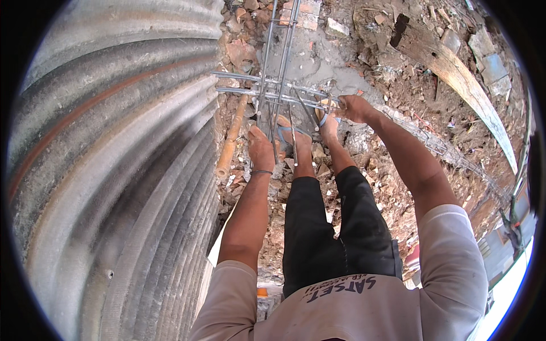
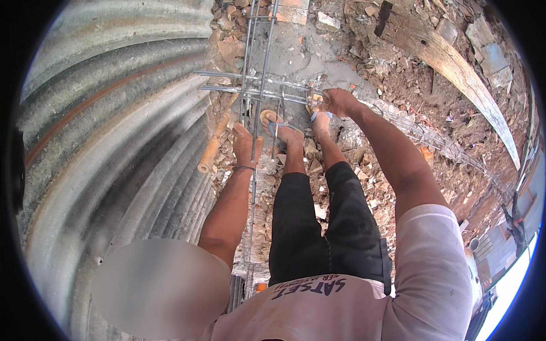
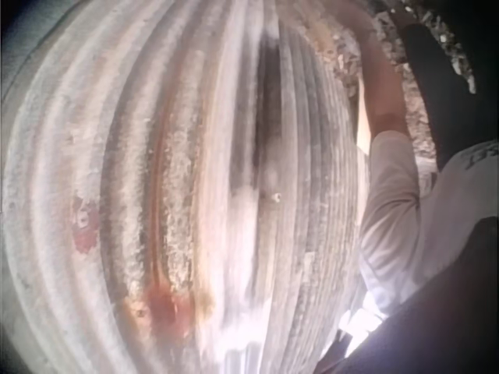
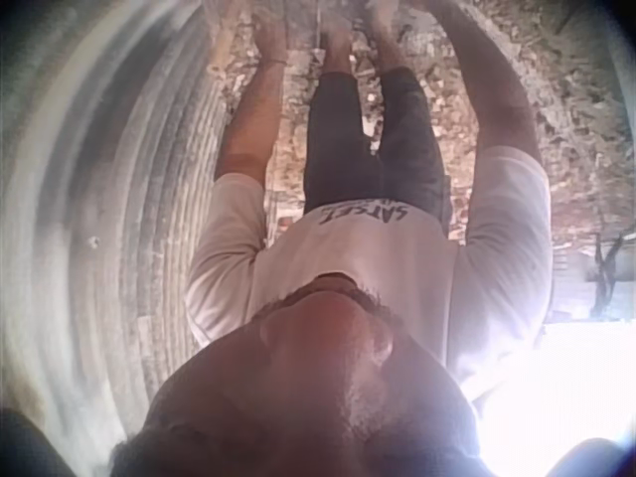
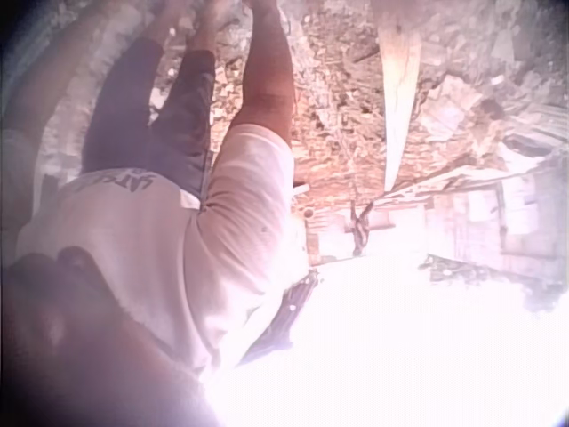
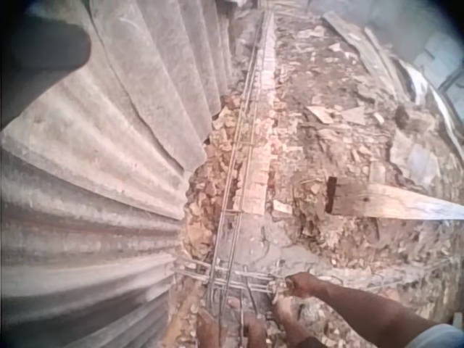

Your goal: The person assembles a metal reinforcement structure for construction by positioning rebar rods and securing them with wire.

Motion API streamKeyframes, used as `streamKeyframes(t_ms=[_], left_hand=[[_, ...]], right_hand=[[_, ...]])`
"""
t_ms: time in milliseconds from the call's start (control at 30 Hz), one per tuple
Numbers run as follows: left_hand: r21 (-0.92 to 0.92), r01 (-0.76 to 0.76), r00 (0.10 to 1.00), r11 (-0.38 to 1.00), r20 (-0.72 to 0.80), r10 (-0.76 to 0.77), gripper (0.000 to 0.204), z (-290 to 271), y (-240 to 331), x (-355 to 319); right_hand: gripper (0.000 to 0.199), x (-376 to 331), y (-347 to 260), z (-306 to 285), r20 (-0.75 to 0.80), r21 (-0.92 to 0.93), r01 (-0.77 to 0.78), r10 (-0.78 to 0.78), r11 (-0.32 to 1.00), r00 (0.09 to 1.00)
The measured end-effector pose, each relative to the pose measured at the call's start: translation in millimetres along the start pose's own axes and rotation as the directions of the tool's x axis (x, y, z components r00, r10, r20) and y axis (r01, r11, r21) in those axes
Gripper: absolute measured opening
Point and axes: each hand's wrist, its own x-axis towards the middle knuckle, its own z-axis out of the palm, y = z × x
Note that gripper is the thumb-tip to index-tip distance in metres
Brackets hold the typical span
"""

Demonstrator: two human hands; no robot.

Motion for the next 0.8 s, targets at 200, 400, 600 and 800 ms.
streamKeyframes(t_ms=[200,400,600,800], left_hand=[[0.017,-0.033,0.999,0.999,-0.039,0.033,0.074,1,-4,2],[0.034,0.012,0.997,0.999,-0.075,-0.009,0.066,-2,14,4],[0.072,0.036,0.989,0.997,-0.146,-0.025,0.073,4,7,6],[0.039,-0.010,0.986,0.999,-0.168,0.016,0.071,7,0,9]], right_hand=[[0.054,-1,-2,0,-0.105,0.016,0.069,-0.067,0.998,0.992],[0.050,2,1,6,-0.085,-0.090,0.004,-0.011,0.996,0.996],[0.055,1,-11,10,-0.097,-0.101,-0.029,0.020,0.994,0.995],[0.054,-2,-14,11,-0.157,-0.113,-0.019,0.001,0.993,0.988]])
